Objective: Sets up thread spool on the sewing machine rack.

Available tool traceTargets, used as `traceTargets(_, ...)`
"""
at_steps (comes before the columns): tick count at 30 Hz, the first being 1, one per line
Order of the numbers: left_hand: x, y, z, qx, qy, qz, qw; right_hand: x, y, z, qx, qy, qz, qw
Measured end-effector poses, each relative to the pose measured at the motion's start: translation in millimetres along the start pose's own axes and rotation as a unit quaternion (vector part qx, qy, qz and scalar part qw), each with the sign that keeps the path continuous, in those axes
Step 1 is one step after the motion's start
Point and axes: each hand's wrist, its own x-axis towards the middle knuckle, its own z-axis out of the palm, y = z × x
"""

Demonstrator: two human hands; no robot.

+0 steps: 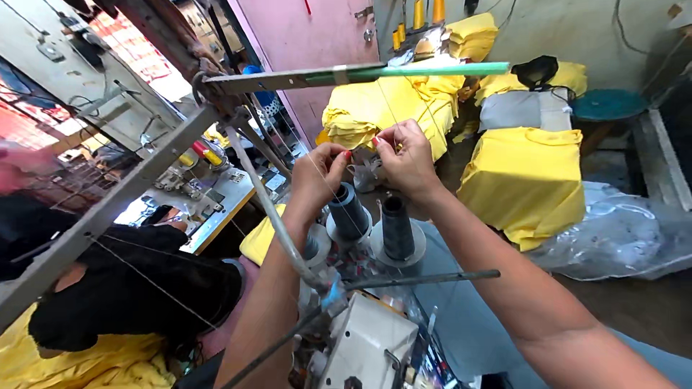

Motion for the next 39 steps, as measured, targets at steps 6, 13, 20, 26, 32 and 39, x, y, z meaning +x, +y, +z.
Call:
traceTargets(6, 4.9, -5.4, -0.2, 0.104, -0.036, -0.018, 0.994, -49.4, -21.4, -30.6, -0.023, -0.175, -0.069, 0.982)
traceTargets(13, 2.1, -20.5, 11.7, 0.164, -0.006, 0.054, 0.985, -215.8, 5.4, -86.8, 0.153, -0.064, 0.063, 0.984)
traceTargets(20, -5.5, 1.1, 18.2, 0.146, -0.028, 0.064, 0.987, -369.1, 44.4, -86.9, -0.011, -0.277, 0.368, 0.887)
traceTargets(26, -2.2, 5.4, 27.7, 0.126, -0.025, 0.073, 0.989, -373.9, 37.3, -73.9, 0.023, -0.298, 0.406, 0.864)
traceTargets(32, 10.4, 2.9, 37.4, 0.129, -0.006, 0.068, 0.989, -360.3, 23.6, -96.0, 0.049, -0.334, 0.456, 0.823)
traceTargets(39, 27.8, -4.1, 51.8, 0.102, 0.038, 0.093, 0.990, -274.1, 99.0, -164.2, -0.029, -0.152, 0.467, 0.871)
